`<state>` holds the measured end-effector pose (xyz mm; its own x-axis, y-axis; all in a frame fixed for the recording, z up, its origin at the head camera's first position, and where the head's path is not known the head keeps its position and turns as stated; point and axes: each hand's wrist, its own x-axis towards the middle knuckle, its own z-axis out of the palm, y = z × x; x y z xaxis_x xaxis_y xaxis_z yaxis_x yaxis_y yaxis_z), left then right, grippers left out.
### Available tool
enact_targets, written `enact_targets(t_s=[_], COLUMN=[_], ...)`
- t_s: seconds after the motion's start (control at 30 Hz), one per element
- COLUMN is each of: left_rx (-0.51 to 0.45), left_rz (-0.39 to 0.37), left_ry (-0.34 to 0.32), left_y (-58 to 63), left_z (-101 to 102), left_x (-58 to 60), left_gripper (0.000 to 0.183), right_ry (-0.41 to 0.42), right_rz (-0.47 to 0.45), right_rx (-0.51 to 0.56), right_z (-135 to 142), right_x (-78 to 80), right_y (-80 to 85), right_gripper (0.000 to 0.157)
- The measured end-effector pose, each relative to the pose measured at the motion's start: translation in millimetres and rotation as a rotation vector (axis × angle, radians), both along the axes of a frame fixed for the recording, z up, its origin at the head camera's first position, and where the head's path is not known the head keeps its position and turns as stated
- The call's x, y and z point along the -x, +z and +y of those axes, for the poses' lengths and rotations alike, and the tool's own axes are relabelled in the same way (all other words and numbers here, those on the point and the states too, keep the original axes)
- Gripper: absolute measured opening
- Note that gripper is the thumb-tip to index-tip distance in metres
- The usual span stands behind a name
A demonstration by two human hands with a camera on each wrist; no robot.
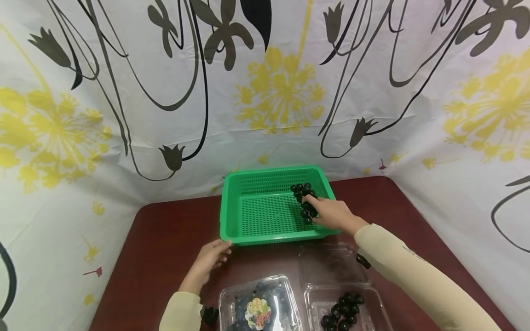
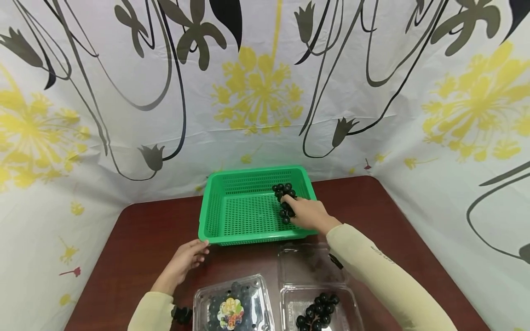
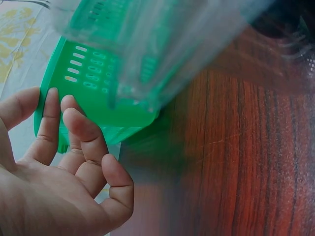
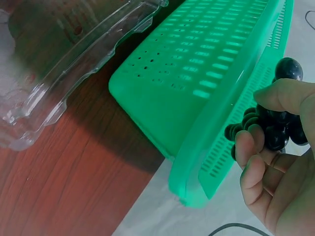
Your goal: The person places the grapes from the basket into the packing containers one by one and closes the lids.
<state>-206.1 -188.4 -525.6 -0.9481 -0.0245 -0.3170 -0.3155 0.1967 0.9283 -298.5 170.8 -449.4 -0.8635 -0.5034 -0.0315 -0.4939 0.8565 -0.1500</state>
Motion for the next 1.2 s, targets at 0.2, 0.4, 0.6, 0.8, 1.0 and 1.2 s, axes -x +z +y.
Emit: enact_targets(t_s=[0.2,0.4,0.6,0.8,1.0,1.2], left_rx=[0.011,0.007,0.013,0.006,0.017,0.022], left_rz=[0.001,-0.01,-0.009,0.0,0.001,-0.014], left_ry=[0.008,0.019,0.019,0.013,0.013,0.006], left_y=[0.5,-1.1,-1.9,3.3,4.1,1.1], left_z=[1,1,2,2,2,3], left_x=[-1.0,0.0,0.3,0.2,4.3,2.8], left_gripper=[0.035,0.035,0.037,0.032,0.031,0.032], right_ry=[-0.015,-0.004,-0.022,-0.032,-0.022,0.029], right_rz=[0.046,0.081,0.091,0.081,0.12,0.168], right_rx=[0.019,0.036,0.067,0.077,0.083,0.057], right_z=[12,21,29,35,38,42], right_x=[-9.0,-21.2,-33.1,-46.4,-60.4,-83.3], right_y=[1.6,8.3,15.2,18.6,20.5,18.7], right_gripper=[0.058,0.056,0.056,0.058,0.057,0.057])
